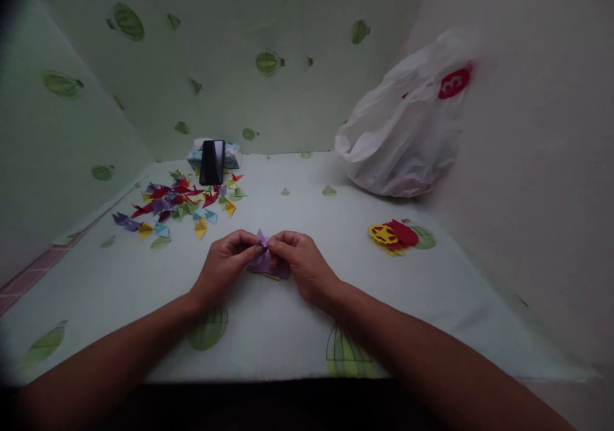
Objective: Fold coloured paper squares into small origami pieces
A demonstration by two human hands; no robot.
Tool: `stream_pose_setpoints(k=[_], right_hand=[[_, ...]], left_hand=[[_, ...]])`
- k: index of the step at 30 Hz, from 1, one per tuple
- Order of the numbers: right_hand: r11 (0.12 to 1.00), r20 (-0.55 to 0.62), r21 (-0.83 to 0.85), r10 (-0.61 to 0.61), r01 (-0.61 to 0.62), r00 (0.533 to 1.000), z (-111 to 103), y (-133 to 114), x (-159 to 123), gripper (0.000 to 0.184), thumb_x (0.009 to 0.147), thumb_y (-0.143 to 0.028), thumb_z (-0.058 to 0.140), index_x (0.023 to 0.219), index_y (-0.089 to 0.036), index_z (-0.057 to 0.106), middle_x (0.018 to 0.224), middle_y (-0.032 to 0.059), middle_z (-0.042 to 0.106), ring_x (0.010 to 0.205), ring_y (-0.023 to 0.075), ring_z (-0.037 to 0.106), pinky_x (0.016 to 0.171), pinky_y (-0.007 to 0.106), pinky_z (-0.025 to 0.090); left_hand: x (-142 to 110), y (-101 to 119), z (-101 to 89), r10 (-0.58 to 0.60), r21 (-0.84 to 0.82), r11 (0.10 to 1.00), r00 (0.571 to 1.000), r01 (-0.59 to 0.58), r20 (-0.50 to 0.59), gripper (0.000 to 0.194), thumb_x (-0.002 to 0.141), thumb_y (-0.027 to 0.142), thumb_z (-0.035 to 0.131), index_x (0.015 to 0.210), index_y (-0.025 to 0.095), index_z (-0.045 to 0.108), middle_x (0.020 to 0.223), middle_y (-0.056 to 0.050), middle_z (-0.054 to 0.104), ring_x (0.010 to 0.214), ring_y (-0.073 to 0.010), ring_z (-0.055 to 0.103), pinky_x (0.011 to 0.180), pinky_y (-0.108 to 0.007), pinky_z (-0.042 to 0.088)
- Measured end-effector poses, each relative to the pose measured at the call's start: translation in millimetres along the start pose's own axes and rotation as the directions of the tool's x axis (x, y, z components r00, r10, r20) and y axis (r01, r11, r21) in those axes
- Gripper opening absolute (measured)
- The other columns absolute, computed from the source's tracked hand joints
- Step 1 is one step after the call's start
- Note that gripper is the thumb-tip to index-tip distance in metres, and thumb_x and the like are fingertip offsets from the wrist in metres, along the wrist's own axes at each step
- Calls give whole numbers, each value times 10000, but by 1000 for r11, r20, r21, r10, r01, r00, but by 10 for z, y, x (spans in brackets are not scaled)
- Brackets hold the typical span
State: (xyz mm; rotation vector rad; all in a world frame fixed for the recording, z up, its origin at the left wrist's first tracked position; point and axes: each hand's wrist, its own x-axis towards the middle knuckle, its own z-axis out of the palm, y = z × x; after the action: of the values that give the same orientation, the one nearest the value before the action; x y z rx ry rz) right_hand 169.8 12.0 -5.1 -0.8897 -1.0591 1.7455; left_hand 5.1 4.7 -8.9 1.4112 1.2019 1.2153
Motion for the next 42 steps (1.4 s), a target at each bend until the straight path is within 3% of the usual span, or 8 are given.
stream_pose_setpoints(k=[6,12,20,27,33,37,42], right_hand=[[999,-17,40,-6,7,1000,-16,18,25,197,740,-307,731,701,-155,612,567,-28,576,540,99,499,576,251,354],[998,-65,9,-63,63,996,-40,-1,59,194,715,-295,720,669,-165,583,599,-35,545,551,106,502,593,266,373],[995,-91,-40,-90,87,992,-76,-31,75,178,706,-289,709,684,-175,574,603,-31,553,549,117,514,593,277,378],[993,-130,-10,-114,114,985,-147,-30,151,209,672,-316,729,688,-172,578,611,-36,545,527,111,516,596,287,396],[991,-146,-7,-132,132,980,-184,-36,168,217,657,-322,734,679,-172,580,600,-37,546,524,113,518,598,290,400],[992,-137,-11,-130,130,982,-189,-47,151,201,656,-307,728,665,-175,577,592,-38,545,525,111,514,597,287,390],[993,-122,-15,-120,119,985,-179,-43,140,179,658,-283,725,666,-173,584,606,-35,547,536,113,521,611,296,403]], left_hand=[[9,-1,14,-34,-46,998,999,33,-13,122,716,250,753,751,154,687,716,3,668,671,-129,586,654,-252,448],[47,-20,-14,-146,-229,963,989,140,-9,183,699,274,777,771,137,680,670,16,636,605,-94,537,587,-218,414],[143,-75,-81,-153,-332,935,987,127,-53,219,689,259,774,858,138,706,817,-19,674,702,-105,601,723,-261,504],[250,-57,-194,-113,-304,950,984,67,-137,249,664,289,779,838,130,698,762,-9,655,687,-102,597,764,-286,529],[296,85,-273,-86,-160,985,985,61,-148,245,652,302,762,820,141,687,806,-24,687,722,-126,634,789,-336,554],[317,110,-561,-60,70,995,981,74,-185,190,664,285,752,787,145,714,822,-46,716,734,-154,639,691,-293,527],[301,4,-1241,-32,404,901,951,160,-307,189,787,307,719,847,128,707,843,-63,714,781,-202,650,683,-313,528]])
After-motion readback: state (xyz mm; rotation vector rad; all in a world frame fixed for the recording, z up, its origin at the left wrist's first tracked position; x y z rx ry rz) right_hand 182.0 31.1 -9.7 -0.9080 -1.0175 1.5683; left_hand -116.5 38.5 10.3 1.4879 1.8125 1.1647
